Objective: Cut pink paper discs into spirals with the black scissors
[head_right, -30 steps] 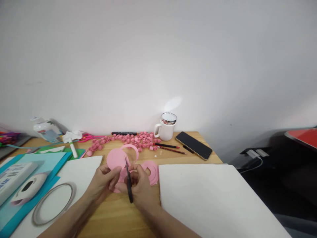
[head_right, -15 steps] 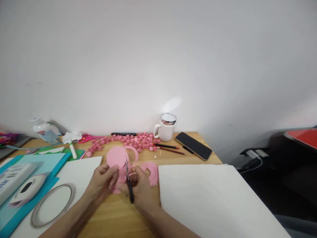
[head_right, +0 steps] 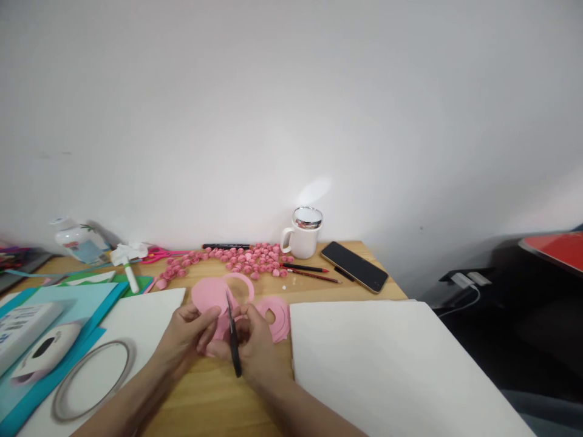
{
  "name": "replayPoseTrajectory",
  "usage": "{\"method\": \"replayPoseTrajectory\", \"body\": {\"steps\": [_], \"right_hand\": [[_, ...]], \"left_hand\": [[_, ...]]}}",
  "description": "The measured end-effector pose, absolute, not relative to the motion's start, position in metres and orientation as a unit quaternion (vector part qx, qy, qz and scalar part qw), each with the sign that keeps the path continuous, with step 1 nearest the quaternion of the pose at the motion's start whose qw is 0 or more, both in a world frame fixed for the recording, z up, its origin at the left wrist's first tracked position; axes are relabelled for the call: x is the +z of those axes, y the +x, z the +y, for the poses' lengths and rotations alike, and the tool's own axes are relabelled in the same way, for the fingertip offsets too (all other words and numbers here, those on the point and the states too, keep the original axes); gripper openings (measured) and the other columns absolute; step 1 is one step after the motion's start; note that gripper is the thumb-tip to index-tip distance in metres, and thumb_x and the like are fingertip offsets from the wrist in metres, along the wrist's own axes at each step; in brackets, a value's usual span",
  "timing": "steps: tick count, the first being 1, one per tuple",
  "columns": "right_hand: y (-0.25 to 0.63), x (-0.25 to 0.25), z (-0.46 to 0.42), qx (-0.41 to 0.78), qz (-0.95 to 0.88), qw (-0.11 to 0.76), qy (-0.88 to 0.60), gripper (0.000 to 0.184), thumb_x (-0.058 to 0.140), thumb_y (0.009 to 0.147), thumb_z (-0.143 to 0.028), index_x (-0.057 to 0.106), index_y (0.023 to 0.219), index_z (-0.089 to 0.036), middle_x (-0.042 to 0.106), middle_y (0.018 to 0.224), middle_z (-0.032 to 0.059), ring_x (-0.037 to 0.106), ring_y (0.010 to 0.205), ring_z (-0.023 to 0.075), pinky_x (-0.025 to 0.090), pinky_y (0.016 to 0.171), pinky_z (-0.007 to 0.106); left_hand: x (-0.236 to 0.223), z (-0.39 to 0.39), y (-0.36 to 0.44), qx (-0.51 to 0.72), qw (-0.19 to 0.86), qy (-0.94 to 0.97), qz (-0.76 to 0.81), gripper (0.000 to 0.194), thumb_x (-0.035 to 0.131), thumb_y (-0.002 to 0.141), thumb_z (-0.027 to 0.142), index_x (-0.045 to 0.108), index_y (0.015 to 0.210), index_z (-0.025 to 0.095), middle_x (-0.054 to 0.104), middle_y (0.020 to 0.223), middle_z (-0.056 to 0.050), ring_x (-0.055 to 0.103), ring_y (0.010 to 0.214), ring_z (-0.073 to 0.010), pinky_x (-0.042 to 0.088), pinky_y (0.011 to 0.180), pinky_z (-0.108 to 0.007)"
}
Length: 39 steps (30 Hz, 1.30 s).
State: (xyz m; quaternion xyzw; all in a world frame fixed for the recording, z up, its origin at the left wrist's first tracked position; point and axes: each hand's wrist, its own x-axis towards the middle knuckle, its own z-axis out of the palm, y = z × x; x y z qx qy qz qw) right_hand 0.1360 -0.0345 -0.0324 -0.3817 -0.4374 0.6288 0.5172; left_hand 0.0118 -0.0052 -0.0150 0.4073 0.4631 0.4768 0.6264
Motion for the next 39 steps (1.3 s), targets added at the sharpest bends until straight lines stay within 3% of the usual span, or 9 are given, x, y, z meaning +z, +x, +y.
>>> {"method": "replayPoseTrajectory", "body": {"steps": [4,23,30,39], "right_hand": [[0.1368,-0.0316,-0.0323,0.606,-0.444,0.534,-0.389,0.047,0.079,0.051,-0.024,0.043,0.082,-0.020,0.048,0.057,-0.0080,0.044,0.054,0.0093,0.033,0.050,0.019],[0.1379,-0.0382,-0.0315,0.607,-0.461,0.505,-0.405,0.037,0.074,0.057,-0.030,0.044,0.075,-0.019,0.043,0.051,-0.0101,0.034,0.042,0.0044,0.022,0.042,0.017],[0.1357,-0.0367,-0.0336,0.623,-0.447,0.495,-0.408,0.038,0.075,0.057,-0.034,0.043,0.071,-0.019,0.044,0.047,-0.0103,0.035,0.037,0.0040,0.025,0.037,0.016],[0.1364,-0.0384,-0.0325,0.647,-0.445,0.487,-0.382,0.040,0.076,0.056,-0.029,0.043,0.075,-0.019,0.046,0.052,-0.0092,0.037,0.043,0.0053,0.025,0.040,0.016]], "left_hand": [[-0.0154,-0.0066,0.0113,0.472,0.628,0.411,0.461,0.037,0.071,0.057,0.040,0.045,0.047,0.015,0.038,0.026,0.008,0.027,0.025,-0.0027,0.021,0.030,-0.016],[-0.0204,-0.0061,0.0093,0.494,0.633,0.410,0.432,0.032,0.068,0.063,0.037,0.048,0.054,0.014,0.039,0.028,0.008,0.026,0.027,-0.0022,0.019,0.033,-0.016],[-0.0132,-0.0074,0.0114,0.489,0.663,0.379,0.422,0.030,0.065,0.066,0.038,0.047,0.056,0.016,0.043,0.030,0.007,0.030,0.025,-0.0045,0.018,0.029,-0.017],[-0.0192,-0.0047,0.0097,0.471,0.616,0.423,0.468,0.042,0.069,0.059,0.041,0.043,0.040,0.015,0.037,0.025,0.006,0.028,0.026,-0.0032,0.018,0.031,-0.018]]}}
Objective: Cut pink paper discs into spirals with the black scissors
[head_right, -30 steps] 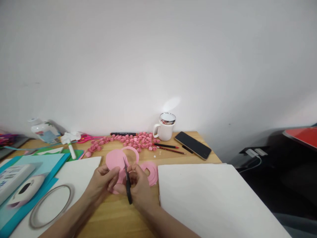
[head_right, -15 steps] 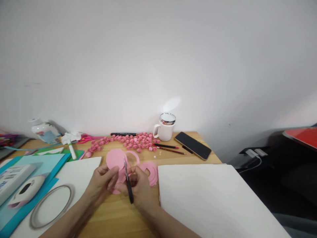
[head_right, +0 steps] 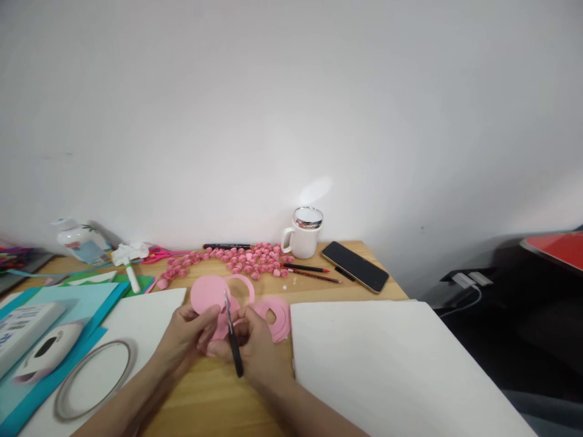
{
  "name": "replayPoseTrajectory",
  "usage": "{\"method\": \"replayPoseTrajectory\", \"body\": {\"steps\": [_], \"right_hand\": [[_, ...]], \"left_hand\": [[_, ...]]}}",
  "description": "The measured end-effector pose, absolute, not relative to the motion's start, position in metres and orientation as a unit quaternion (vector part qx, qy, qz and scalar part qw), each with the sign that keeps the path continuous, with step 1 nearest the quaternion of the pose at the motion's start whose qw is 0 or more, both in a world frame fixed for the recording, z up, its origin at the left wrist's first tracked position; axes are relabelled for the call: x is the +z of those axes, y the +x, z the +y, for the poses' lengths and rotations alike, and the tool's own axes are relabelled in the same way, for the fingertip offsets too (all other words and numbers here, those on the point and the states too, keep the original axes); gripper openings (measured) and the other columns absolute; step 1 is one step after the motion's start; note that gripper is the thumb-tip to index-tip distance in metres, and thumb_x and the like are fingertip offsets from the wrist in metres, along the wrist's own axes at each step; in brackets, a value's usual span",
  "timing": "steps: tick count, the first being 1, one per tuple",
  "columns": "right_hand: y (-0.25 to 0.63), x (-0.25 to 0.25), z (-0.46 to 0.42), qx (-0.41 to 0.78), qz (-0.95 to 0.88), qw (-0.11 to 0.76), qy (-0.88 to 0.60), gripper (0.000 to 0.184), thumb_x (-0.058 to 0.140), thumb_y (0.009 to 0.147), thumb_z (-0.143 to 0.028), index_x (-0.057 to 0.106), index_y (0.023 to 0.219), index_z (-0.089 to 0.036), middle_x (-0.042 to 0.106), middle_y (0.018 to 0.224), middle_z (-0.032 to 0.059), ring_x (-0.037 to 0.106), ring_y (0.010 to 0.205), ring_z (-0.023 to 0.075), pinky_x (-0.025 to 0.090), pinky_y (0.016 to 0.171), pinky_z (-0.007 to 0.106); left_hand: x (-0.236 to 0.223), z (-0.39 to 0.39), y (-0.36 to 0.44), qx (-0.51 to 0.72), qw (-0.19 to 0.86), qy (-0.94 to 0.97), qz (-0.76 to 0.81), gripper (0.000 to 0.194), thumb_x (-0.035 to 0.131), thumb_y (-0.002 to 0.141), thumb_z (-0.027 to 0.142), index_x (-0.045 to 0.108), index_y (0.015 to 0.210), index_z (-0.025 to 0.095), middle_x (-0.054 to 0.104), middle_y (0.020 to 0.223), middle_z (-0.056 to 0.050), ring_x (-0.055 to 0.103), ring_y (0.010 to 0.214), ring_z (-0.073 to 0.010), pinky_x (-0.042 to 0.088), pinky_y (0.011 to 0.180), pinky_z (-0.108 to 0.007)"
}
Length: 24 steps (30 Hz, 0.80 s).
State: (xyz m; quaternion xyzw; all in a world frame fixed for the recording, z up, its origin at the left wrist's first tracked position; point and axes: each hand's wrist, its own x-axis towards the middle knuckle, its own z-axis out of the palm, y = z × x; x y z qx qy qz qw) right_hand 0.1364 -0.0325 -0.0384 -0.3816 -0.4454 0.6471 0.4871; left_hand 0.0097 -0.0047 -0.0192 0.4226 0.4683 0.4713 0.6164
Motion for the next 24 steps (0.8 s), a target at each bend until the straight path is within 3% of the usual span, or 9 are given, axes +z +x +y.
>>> {"method": "replayPoseTrajectory", "body": {"steps": [8,16,24], "right_hand": [[0.1370,-0.0363,-0.0296,0.648,-0.446,0.517,-0.338,0.044,0.078,0.052,-0.028,0.044,0.078,-0.019,0.044,0.056,-0.0076,0.040,0.053,0.0081,0.028,0.046,0.018],[0.1379,-0.0403,-0.0293,0.643,-0.456,0.503,-0.356,0.038,0.075,0.056,-0.031,0.046,0.076,-0.018,0.042,0.054,-0.0083,0.030,0.046,0.0048,0.021,0.042,0.017],[0.1381,-0.0341,-0.0305,0.640,-0.453,0.505,-0.361,0.037,0.076,0.055,-0.033,0.047,0.073,-0.018,0.042,0.052,-0.0089,0.030,0.042,0.0039,0.023,0.039,0.016]], "left_hand": [[-0.0158,-0.0064,0.0106,0.447,0.616,0.439,0.478,0.042,0.069,0.058,0.043,0.044,0.039,0.015,0.036,0.025,0.007,0.026,0.027,-0.0028,0.018,0.033,-0.019],[-0.0151,-0.0081,0.0112,0.462,0.614,0.429,0.475,0.038,0.069,0.060,0.041,0.046,0.044,0.015,0.035,0.027,0.008,0.024,0.029,-0.0025,0.018,0.034,-0.018],[-0.0139,-0.0069,0.0109,0.476,0.613,0.423,0.468,0.037,0.071,0.057,0.041,0.046,0.047,0.015,0.037,0.027,0.008,0.025,0.028,-0.0024,0.018,0.033,-0.018]]}}
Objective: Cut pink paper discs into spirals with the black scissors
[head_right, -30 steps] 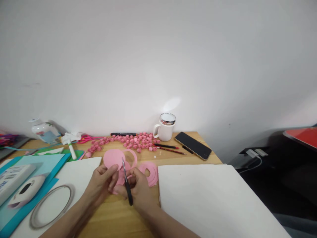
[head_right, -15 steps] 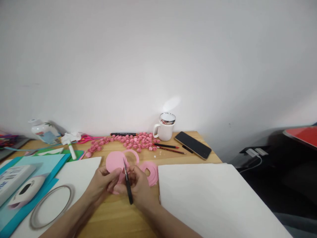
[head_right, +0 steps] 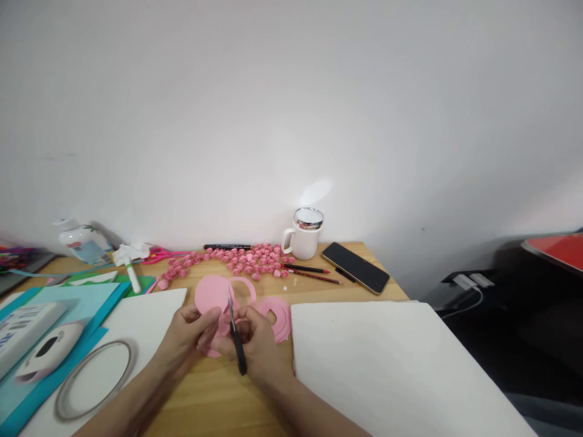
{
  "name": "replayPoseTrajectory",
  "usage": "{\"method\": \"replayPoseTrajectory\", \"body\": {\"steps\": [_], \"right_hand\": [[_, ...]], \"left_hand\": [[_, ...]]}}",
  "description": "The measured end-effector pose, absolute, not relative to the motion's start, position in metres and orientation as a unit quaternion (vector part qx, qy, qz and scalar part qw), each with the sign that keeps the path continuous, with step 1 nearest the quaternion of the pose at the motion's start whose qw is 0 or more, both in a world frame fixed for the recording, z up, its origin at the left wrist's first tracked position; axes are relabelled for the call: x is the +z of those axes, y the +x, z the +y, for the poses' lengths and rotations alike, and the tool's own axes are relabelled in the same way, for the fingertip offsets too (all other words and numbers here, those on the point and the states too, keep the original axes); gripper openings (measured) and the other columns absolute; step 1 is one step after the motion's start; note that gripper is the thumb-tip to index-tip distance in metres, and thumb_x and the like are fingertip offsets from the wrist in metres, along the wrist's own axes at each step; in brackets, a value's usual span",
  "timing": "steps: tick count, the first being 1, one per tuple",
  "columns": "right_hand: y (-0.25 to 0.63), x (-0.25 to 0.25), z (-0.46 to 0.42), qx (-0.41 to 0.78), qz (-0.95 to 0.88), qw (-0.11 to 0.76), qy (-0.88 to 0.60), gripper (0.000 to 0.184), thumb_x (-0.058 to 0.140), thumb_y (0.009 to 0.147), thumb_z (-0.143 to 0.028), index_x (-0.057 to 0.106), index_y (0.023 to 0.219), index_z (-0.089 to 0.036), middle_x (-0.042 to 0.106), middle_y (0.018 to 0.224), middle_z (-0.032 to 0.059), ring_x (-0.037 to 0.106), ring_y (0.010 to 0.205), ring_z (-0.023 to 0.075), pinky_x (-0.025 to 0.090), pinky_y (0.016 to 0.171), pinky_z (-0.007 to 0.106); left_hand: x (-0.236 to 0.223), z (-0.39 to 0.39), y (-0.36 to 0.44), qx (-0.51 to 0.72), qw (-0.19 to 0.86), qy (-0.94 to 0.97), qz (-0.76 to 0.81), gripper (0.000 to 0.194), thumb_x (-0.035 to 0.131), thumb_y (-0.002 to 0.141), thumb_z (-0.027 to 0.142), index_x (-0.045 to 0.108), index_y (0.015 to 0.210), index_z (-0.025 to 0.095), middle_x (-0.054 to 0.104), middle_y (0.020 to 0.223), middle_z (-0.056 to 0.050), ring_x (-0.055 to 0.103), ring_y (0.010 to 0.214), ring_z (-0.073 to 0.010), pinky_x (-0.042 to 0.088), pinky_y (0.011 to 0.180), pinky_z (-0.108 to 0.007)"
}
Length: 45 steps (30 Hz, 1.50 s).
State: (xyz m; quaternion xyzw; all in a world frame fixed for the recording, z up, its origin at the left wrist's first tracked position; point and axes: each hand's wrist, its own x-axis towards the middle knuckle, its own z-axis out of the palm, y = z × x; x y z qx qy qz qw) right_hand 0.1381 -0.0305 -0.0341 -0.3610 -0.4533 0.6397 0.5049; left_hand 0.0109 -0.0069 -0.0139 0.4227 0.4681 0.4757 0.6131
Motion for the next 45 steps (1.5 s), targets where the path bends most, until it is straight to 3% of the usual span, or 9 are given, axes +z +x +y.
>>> {"method": "replayPoseTrajectory", "body": {"steps": [12,20,25,45], "right_hand": [[0.138,-0.041,-0.032,0.636,-0.468,0.481,-0.380,0.037,0.074,0.058,-0.038,0.047,0.076,-0.019,0.046,0.048,-0.0090,0.042,0.038,0.0062,0.031,0.038,0.016],[0.136,-0.035,-0.032,0.643,-0.449,0.495,-0.374,0.040,0.077,0.053,-0.033,0.045,0.074,-0.019,0.043,0.051,-0.0094,0.037,0.043,0.0058,0.028,0.040,0.017],[0.138,-0.033,-0.030,0.629,-0.461,0.523,-0.345,0.042,0.077,0.052,-0.030,0.044,0.076,-0.020,0.045,0.057,-0.0072,0.042,0.053,0.0087,0.034,0.048,0.019],[0.139,-0.033,-0.030,0.635,-0.455,0.500,-0.372,0.039,0.076,0.054,-0.035,0.047,0.075,-0.019,0.043,0.050,-0.0096,0.033,0.040,0.0041,0.025,0.038,0.016]], "left_hand": [[-0.014,-0.005,0.010,0.480,0.657,0.392,0.430,0.033,0.065,0.065,0.040,0.046,0.053,0.015,0.042,0.031,0.007,0.028,0.026,-0.0031,0.018,0.030,-0.016],[-0.013,-0.007,0.011,0.481,0.612,0.418,0.468,0.036,0.069,0.058,0.041,0.046,0.048,0.015,0.039,0.027,0.007,0.028,0.025,-0.0031,0.020,0.029,-0.016],[-0.016,-0.006,0.010,0.466,0.609,0.447,0.461,0.034,0.071,0.055,0.041,0.051,0.050,0.014,0.039,0.026,0.007,0.027,0.025,-0.0034,0.020,0.029,-0.017],[-0.016,-0.007,0.010,0.492,0.605,0.432,0.453,0.034,0.069,0.060,0.040,0.048,0.052,0.015,0.040,0.028,0.007,0.026,0.026,-0.0019,0.017,0.032,-0.017]]}}
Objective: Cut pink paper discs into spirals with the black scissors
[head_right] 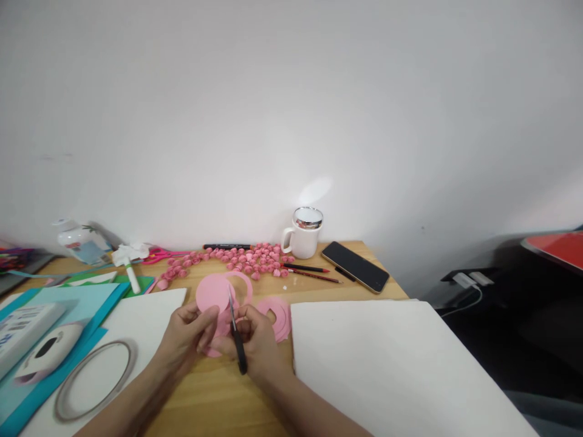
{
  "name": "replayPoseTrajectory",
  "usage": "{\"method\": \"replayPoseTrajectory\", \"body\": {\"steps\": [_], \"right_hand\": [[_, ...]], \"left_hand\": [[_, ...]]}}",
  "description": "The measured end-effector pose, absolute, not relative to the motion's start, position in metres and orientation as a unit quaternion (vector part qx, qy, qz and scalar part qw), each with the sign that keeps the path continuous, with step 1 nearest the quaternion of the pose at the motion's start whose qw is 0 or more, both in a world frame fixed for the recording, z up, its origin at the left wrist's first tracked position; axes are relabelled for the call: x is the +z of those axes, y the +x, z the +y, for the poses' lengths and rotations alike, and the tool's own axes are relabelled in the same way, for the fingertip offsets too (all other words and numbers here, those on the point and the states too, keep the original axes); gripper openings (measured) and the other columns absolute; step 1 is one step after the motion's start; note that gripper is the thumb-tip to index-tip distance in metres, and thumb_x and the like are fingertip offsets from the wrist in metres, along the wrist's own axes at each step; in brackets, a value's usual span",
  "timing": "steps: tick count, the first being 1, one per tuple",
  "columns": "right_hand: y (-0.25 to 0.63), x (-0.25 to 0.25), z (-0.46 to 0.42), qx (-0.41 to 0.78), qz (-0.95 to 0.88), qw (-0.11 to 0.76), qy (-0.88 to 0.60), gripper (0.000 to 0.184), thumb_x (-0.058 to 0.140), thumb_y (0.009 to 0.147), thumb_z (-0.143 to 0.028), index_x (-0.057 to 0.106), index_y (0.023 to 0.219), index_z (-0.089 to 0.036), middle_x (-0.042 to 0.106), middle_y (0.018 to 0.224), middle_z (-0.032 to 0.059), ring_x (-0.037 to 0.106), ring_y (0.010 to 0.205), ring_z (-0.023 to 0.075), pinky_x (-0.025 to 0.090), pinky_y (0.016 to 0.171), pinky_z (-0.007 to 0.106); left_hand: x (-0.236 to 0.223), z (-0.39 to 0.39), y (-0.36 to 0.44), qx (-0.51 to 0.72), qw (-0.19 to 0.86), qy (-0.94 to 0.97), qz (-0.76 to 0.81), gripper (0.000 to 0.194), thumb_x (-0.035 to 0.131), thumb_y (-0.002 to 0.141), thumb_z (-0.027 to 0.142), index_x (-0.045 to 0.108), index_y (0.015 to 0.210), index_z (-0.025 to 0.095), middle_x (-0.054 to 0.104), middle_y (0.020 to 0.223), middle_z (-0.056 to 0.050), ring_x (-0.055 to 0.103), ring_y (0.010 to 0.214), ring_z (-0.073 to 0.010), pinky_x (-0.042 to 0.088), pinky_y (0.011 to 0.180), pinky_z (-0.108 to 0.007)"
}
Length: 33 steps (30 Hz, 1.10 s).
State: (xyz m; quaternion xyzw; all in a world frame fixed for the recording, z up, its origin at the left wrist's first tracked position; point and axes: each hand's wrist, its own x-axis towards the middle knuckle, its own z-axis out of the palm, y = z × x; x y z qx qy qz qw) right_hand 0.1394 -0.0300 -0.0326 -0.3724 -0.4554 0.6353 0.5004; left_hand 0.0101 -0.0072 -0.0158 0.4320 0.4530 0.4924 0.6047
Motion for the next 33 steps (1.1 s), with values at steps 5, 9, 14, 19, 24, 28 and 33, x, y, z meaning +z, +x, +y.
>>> {"method": "replayPoseTrajectory", "body": {"steps": [5,9,14,19,24,28,33], "right_hand": [[0.140,-0.039,-0.029,0.632,-0.464,0.490,-0.381,0.036,0.074,0.057,-0.035,0.047,0.074,-0.018,0.046,0.047,-0.0095,0.040,0.036,0.0052,0.030,0.035,0.016],[0.138,-0.041,-0.031,0.638,-0.466,0.482,-0.379,0.035,0.074,0.057,-0.034,0.047,0.073,-0.018,0.046,0.046,-0.0093,0.042,0.036,0.0054,0.030,0.034,0.015],[0.136,-0.039,-0.033,0.655,-0.453,0.465,-0.388,0.037,0.076,0.054,-0.031,0.048,0.074,-0.017,0.046,0.049,-0.0099,0.040,0.035,0.0042,0.030,0.033,0.014],[0.137,-0.041,-0.032,0.663,-0.459,0.451,-0.383,0.038,0.076,0.053,-0.032,0.047,0.074,-0.018,0.047,0.047,-0.0098,0.041,0.036,0.0050,0.030,0.035,0.015],[0.138,-0.038,-0.030,0.649,-0.465,0.491,-0.349,0.043,0.078,0.051,-0.025,0.044,0.077,-0.019,0.047,0.053,-0.0085,0.042,0.046,0.0072,0.032,0.043,0.017],[0.138,-0.031,-0.029,0.647,-0.455,0.511,-0.336,0.045,0.079,0.051,-0.023,0.043,0.077,-0.020,0.048,0.056,-0.0075,0.044,0.052,0.0087,0.034,0.048,0.019],[0.139,-0.028,-0.030,0.647,-0.464,0.503,-0.337,0.040,0.077,0.052,-0.026,0.046,0.076,-0.018,0.047,0.056,-0.0071,0.041,0.051,0.0077,0.030,0.046,0.018]], "left_hand": [[-0.015,-0.006,0.010,0.502,0.627,0.414,0.429,0.031,0.066,0.066,0.037,0.046,0.055,0.016,0.043,0.031,0.008,0.029,0.024,-0.0027,0.019,0.029,-0.015],[-0.012,-0.006,0.010,0.500,0.659,0.392,0.403,0.025,0.062,0.070,0.036,0.048,0.064,0.016,0.049,0.036,0.007,0.034,0.024,-0.0046,0.024,0.028,-0.016],[-0.013,-0.006,0.010,0.490,0.646,0.392,0.434,0.029,0.066,0.066,0.035,0.049,0.055,0.014,0.045,0.032,0.006,0.033,0.024,-0.0037,0.022,0.029,-0.016],[-0.012,-0.006,0.010,0.488,0.638,0.389,0.451,0.035,0.069,0.061,0.036,0.046,0.046,0.014,0.042,0.029,0.005,0.032,0.027,-0.0041,0.021,0.032,-0.017],[-0.013,-0.008,0.011,0.465,0.619,0.433,0.462,0.038,0.068,0.062,0.037,0.046,0.041,0.014,0.039,0.025,0.005,0.028,0.026,-0.0028,0.017,0.033,-0.018],[-0.013,-0.010,0.011,0.463,0.608,0.451,0.461,0.035,0.066,0.064,0.036,0.049,0.044,0.013,0.039,0.026,0.006,0.028,0.027,-0.0029,0.018,0.035,-0.019],[-0.013,-0.011,0.011,0.466,0.606,0.446,0.465,0.031,0.066,0.063,0.037,0.053,0.050,0.013,0.039,0.026,0.006,0.027,0.027,-0.0027,0.016,0.034,-0.018]]}}
